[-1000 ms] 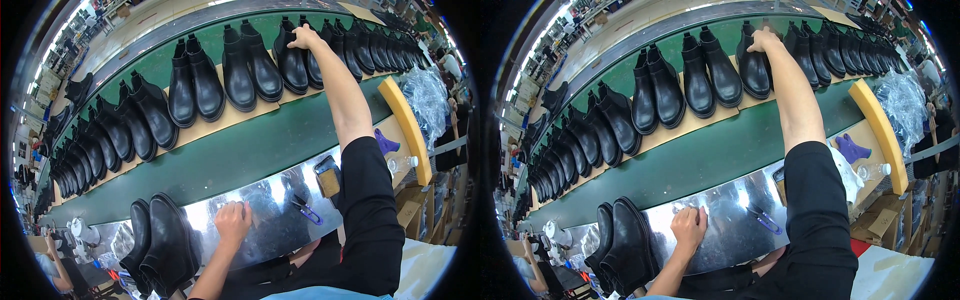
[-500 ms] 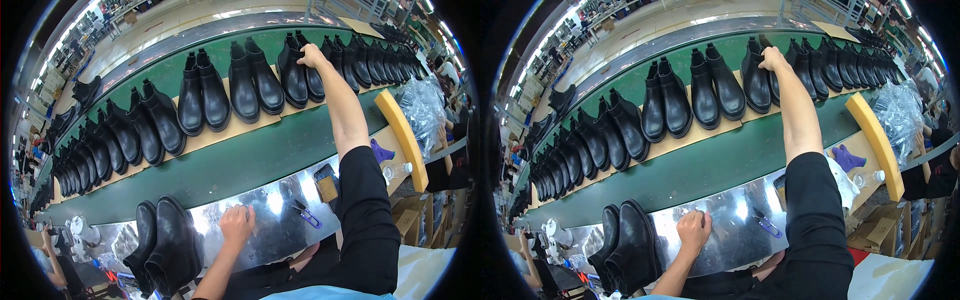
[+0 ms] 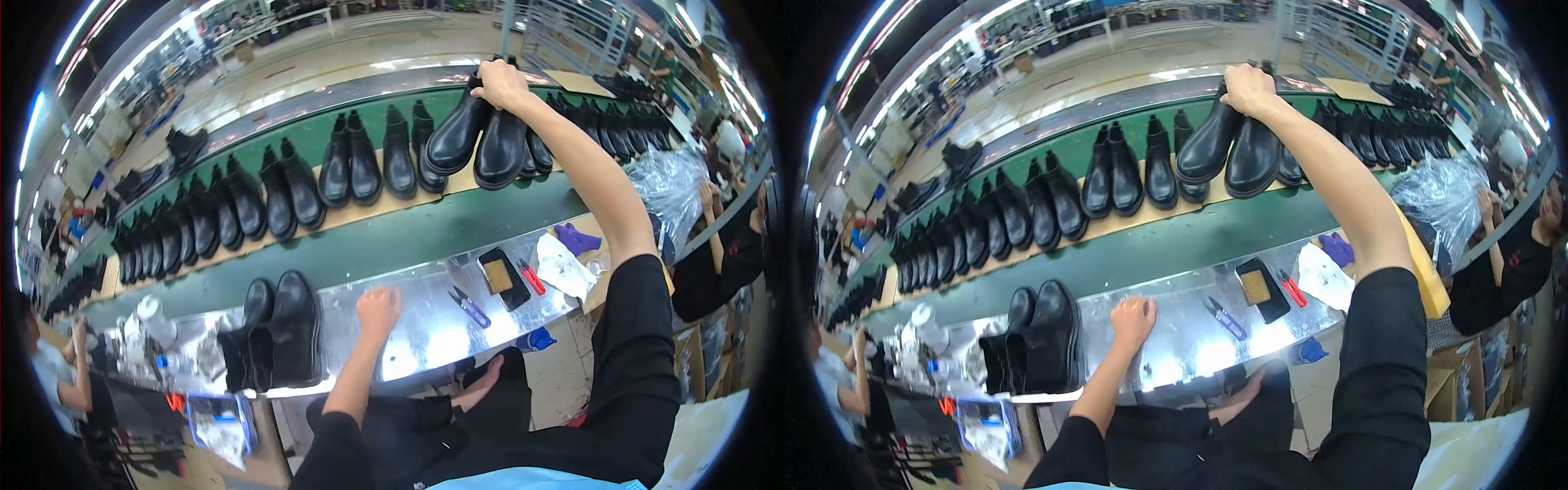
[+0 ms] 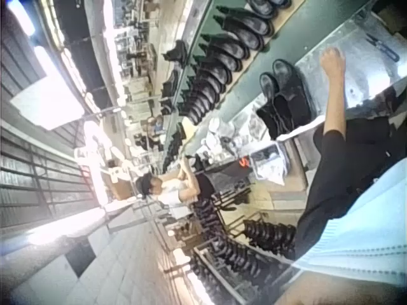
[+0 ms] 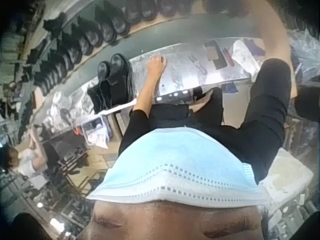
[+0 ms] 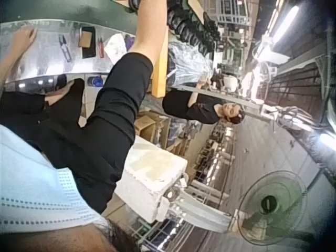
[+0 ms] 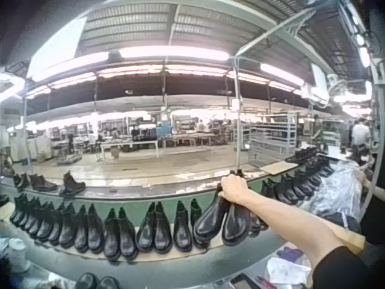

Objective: Trim excess thread and inspect finished black boots on an assembly line.

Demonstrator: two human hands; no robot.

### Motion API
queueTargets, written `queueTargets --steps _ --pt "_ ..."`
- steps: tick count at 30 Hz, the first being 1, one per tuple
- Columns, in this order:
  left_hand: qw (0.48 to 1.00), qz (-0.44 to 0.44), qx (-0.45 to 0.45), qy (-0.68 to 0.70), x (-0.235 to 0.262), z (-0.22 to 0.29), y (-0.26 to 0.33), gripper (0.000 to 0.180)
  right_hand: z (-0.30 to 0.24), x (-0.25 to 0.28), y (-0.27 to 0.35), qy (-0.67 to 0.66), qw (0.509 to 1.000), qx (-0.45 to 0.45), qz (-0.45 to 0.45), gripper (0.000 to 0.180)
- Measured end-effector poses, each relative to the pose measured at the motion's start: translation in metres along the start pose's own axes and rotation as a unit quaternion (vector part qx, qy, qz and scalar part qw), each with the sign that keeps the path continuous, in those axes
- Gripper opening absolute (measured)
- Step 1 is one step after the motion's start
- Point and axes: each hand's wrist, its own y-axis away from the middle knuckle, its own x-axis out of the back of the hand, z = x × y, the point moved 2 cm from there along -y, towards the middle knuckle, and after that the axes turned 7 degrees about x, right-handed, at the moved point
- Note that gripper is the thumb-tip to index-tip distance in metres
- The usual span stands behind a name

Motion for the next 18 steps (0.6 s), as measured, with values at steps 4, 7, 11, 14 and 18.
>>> queueTargets --steps 4,7,11,14,18 --pt "0.969 -0.116 0.196 0.098 0.018 0.032 -0.002 0.049 -0.048 0.038 0.043 -0.038 0.989 -0.069 -0.124 0.032" --pt "0.844 -0.114 0.317 0.417 0.012 0.056 0.019 0.070 -0.102 0.035 0.069 -0.022 0.986 -0.046 -0.160 0.049" --pt "0.566 -0.171 0.376 0.713 0.068 0.114 0.040 0.093 -0.146 0.017 0.114 -0.052 0.982 -0.036 -0.177 0.055" --pt "0.422 -0.131 0.388 0.809 0.082 0.087 0.053 0.097 -0.176 0.013 0.152 -0.134 0.978 -0.044 -0.154 0.035" --pt "0.410 -0.052 0.515 0.751 0.090 0.034 0.057 0.097 -0.204 0.000 0.202 -0.189 0.979 -0.049 -0.062 0.020"
